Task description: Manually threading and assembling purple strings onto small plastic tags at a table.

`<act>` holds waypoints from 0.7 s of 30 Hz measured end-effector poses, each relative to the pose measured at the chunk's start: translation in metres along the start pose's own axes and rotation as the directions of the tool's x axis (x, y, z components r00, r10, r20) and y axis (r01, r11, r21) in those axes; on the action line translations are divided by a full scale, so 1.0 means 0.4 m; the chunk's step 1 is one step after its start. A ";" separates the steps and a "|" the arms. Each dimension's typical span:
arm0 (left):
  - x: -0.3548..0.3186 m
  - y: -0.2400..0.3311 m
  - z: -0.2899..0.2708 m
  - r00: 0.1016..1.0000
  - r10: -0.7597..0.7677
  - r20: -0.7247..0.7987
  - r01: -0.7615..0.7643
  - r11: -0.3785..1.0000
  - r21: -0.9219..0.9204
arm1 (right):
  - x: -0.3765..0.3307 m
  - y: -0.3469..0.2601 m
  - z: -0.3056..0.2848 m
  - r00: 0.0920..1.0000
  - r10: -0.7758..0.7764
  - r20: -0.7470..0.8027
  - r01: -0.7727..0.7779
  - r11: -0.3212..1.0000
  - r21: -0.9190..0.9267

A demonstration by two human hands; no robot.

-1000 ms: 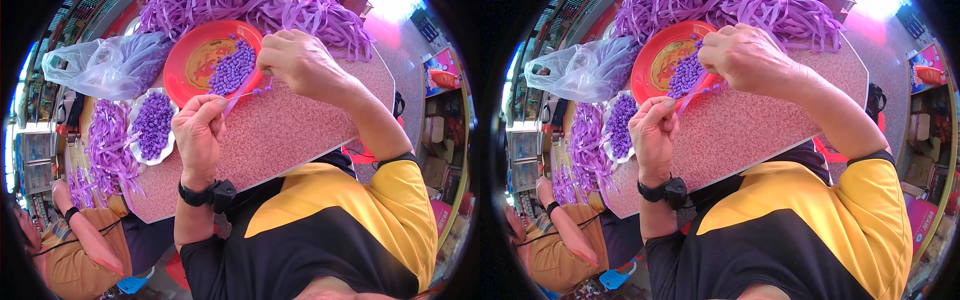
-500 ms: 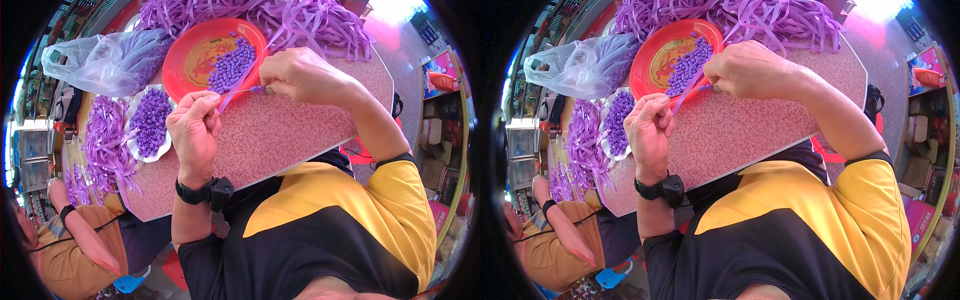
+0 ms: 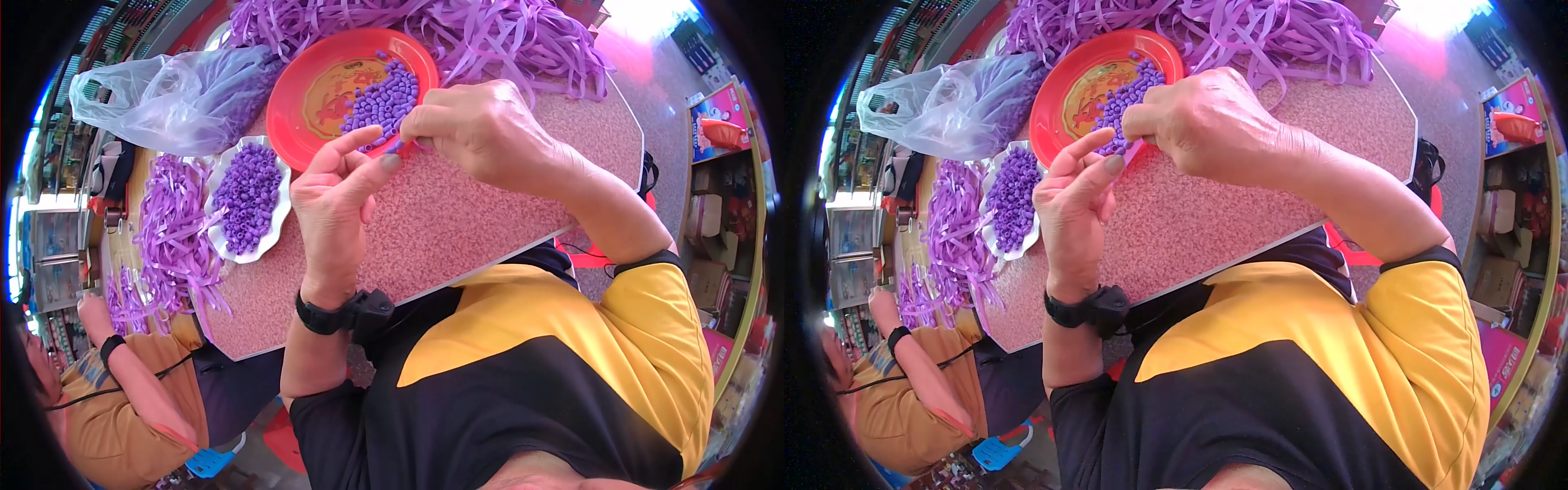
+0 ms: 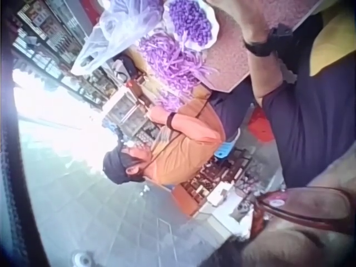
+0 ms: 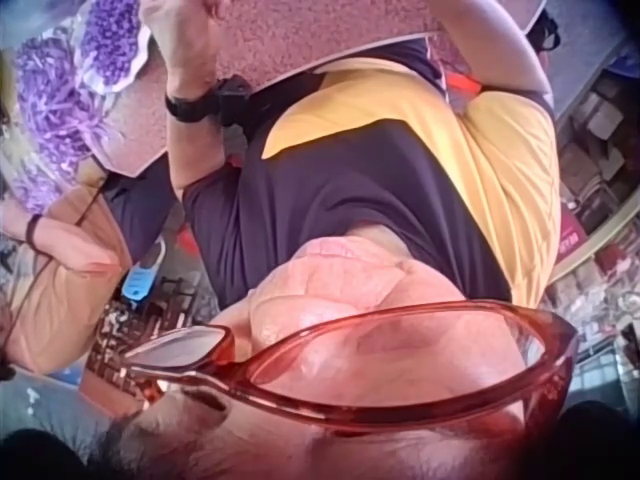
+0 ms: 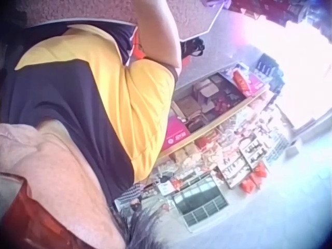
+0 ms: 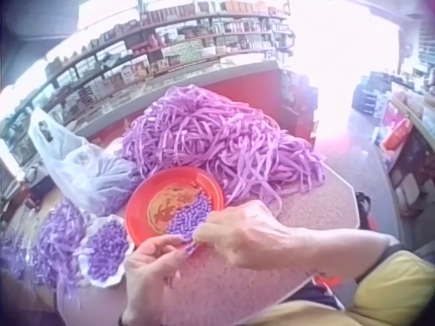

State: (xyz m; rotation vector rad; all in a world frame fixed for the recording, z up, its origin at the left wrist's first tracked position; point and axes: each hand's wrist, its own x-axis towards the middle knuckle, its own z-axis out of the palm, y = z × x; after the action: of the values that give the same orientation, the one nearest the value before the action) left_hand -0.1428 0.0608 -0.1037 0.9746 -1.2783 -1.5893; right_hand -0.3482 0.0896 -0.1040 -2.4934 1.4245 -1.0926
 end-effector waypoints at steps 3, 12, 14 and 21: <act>-0.008 -0.017 0.001 0.997 0.049 0.052 -0.052 0.997 0.050 | -0.001 -0.012 0.008 1.000 -0.026 0.013 0.027 0.999 -0.034; -0.012 -0.024 0.004 0.986 0.165 0.006 -0.165 0.982 0.088 | -0.003 -0.004 0.002 0.995 -0.029 -0.092 0.032 0.999 0.037; -0.008 -0.021 0.002 0.984 0.178 -0.002 -0.177 0.981 0.074 | 0.002 0.000 -0.022 0.996 0.039 -0.077 -0.034 0.998 0.060; 0.033 -0.005 -0.060 0.951 0.281 -0.129 -0.271 0.959 0.087 | 0.011 0.149 -0.124 0.877 0.284 -0.388 -0.145 0.925 0.351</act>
State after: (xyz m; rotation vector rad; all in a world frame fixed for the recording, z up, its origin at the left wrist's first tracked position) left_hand -0.1251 0.0412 -0.1105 0.8881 -1.3144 -1.2483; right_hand -0.4204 0.0657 -0.0876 -1.8908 1.4367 -1.7417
